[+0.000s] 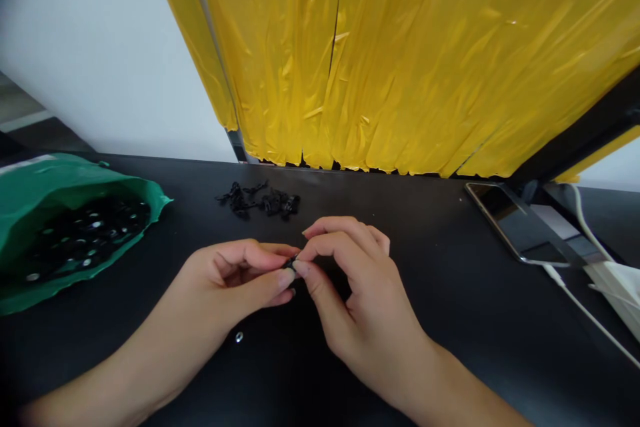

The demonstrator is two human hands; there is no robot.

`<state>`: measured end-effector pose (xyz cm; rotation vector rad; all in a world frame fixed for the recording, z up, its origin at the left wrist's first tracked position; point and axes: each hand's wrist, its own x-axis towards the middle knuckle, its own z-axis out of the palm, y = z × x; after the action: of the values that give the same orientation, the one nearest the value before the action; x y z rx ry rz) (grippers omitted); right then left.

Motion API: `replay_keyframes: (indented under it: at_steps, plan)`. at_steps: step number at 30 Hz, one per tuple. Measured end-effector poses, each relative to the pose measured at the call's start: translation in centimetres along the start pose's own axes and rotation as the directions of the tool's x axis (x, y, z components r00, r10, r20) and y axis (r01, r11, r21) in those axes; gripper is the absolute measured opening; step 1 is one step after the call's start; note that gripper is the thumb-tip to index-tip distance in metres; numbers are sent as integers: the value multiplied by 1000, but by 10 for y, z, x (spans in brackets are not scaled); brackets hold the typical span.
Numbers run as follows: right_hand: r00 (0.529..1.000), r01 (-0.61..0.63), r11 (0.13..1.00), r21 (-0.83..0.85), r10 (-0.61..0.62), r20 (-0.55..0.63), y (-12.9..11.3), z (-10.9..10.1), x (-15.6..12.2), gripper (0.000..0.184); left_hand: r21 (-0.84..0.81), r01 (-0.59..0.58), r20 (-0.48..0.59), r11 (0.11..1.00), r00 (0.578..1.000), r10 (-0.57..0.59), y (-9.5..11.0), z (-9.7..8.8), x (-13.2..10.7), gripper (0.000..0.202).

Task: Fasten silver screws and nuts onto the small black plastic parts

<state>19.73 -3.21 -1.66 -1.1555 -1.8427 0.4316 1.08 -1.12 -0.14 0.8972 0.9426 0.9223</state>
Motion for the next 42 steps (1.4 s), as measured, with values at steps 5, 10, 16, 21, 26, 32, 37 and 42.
replay_keyframes:
  at_steps: [5,10,16,21,26,32,37,42]
  plan:
    - [994,-106,982,158,101,36,-3,0,2,16,37,-57,15,998,998,56,-1,-3,1,9]
    - [981,-194,959,206,187,50,-9,-3,3,11,123,-110,7,986,994,110,0,-4,1,7]
    - [982,-190,950,249,178,68,-10,-2,2,13,164,-114,5,980,993,115,2,-1,-2,8]
    - [970,-241,928,284,230,72,-8,-1,2,13,115,-27,5,993,1000,27,4,-3,1,10]
    - [962,-272,914,301,257,89,-8,-1,3,15,153,4,-21,988,1000,0,5,-6,3,14]
    - [960,-280,908,312,268,83,-11,-1,2,18,210,14,-35,978,999,-7,6,-6,2,15]
    - [941,-335,877,344,328,81,-16,-1,2,16,180,-37,-4,983,999,38,5,-5,-1,13]
    - [939,-343,868,360,328,106,-18,-2,4,14,173,-86,-4,981,996,88,3,-3,-1,10]
